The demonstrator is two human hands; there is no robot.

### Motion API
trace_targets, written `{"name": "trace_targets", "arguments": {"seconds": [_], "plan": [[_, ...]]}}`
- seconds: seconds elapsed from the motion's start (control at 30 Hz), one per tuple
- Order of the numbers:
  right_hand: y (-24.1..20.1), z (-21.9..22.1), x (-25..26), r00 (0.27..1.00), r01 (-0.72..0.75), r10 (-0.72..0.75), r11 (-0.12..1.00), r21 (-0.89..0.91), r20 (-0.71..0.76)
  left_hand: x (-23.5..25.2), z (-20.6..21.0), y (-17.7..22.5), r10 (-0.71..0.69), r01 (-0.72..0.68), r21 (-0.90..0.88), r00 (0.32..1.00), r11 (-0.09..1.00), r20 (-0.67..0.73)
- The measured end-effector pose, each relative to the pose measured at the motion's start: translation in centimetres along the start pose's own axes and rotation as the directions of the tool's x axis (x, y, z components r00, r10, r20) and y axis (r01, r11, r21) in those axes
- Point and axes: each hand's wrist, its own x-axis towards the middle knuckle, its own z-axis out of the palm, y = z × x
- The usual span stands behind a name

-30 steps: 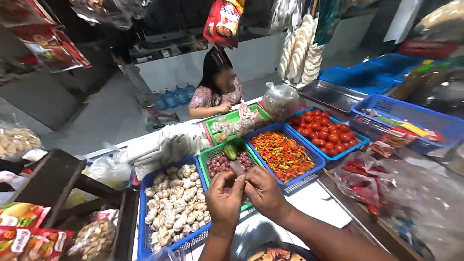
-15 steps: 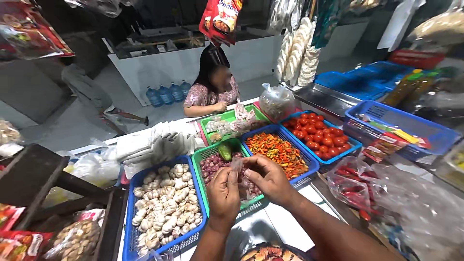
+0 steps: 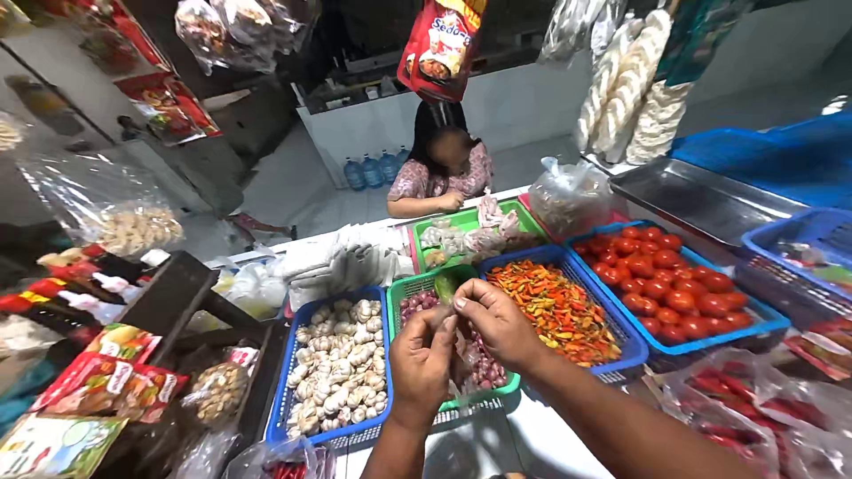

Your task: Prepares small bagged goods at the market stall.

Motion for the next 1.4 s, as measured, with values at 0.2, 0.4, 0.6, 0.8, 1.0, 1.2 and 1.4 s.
{"name": "trace_targets", "arguments": {"seconds": [0.2,0.4,0.6,0.8,1.0,1.2,1.4], "plan": [[0.2,-1.8,2.3,0.972,0.191,-0.184,0.981,-0.034,0.143,2.0,0.1,-0.4,0.065,-0.062,0.103,0.997,0.993,-0.029],[-2.4,-2.9,7.1,0.927,0.371,-0.351,0.911,-0.179,0.135,6.6,-0.7,0.9,0.129,-0.13,0.093,0.992,0.987,0.01],[-8.5,-3.1,14.1,0.847,0.53,-0.498,0.761,-0.374,0.186,15.1,-2.5,4.8,0.257,-0.276,0.2,0.959,0.94,0.116],[-16.6,-3.5,24.8,0.791,0.564,-0.611,0.7,-0.437,0.042,26.8,-4.2,10.3,0.29,-0.314,0.239,0.948,0.919,0.131],[-20.1,-1.5,33.0,0.857,0.452,-0.501,0.845,-0.285,-0.124,36.2,-3.3,13.6,0.293,-0.291,0.218,0.956,0.932,0.025],[-19.9,-0.8,36.5,0.885,0.413,-0.439,0.893,-0.178,-0.155,40.6,-3.2,14.0,0.336,-0.321,0.273,0.942,0.907,-0.007],[-19.4,-0.2,38.2,0.725,0.523,-0.687,0.603,-0.602,-0.058,40.4,-4.3,13.1,0.358,-0.325,0.248,0.928,0.913,-0.1]]}}
